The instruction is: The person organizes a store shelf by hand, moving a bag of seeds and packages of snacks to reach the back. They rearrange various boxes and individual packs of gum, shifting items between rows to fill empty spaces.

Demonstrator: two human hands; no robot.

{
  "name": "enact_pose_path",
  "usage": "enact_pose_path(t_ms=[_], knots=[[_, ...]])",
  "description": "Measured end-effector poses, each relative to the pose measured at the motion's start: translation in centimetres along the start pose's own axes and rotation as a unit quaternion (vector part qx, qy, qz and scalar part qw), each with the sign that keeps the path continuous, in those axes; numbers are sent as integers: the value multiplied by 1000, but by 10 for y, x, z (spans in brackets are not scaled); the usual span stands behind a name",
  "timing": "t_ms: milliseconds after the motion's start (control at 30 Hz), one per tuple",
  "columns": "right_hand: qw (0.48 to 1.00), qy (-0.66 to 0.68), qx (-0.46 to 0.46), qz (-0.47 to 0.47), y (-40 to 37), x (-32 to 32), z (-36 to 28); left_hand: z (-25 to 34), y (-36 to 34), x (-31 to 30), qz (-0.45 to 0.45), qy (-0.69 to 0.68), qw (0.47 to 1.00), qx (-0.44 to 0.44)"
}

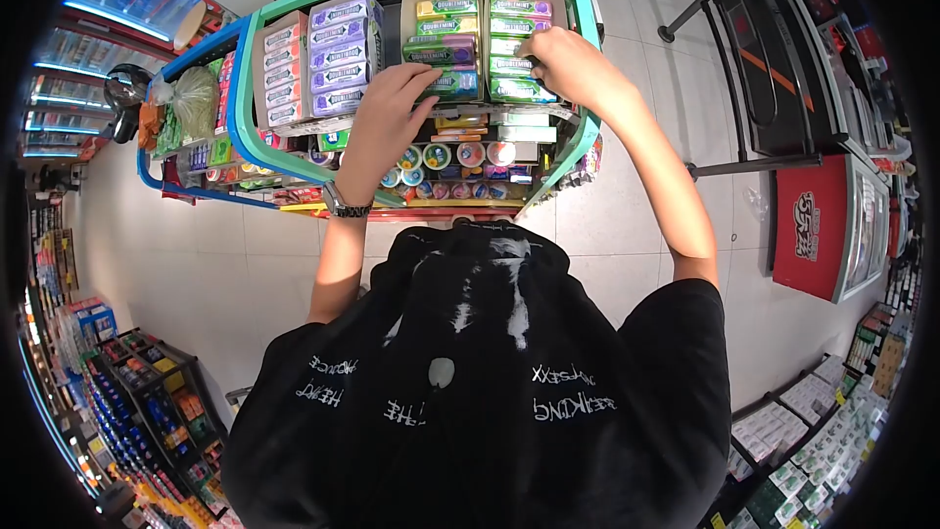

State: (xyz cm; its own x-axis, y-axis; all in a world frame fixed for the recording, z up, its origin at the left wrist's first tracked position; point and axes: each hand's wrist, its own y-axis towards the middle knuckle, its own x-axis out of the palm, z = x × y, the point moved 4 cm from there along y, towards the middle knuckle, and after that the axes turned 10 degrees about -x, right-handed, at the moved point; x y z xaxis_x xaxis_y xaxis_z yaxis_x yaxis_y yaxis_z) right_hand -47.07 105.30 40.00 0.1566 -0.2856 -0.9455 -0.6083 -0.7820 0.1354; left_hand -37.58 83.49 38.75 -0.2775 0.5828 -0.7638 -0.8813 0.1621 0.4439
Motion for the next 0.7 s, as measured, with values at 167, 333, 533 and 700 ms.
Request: enact_pose_path(t_ms=[167,333,533,700], knots=[[1000,26,-18,-1,4,-2,-1,0,4,1,-12,31,999,9],[985,6,-38,168,15,-22,-27,2,3,-9,25,-35,999,-3],[974,21,-103,201,42,-10,-42,-40,-9,-33,189,-424,866,-188],[986,-10,-123,107,56,15,-52,-56,-23,-40,199,-512,797,-249]])
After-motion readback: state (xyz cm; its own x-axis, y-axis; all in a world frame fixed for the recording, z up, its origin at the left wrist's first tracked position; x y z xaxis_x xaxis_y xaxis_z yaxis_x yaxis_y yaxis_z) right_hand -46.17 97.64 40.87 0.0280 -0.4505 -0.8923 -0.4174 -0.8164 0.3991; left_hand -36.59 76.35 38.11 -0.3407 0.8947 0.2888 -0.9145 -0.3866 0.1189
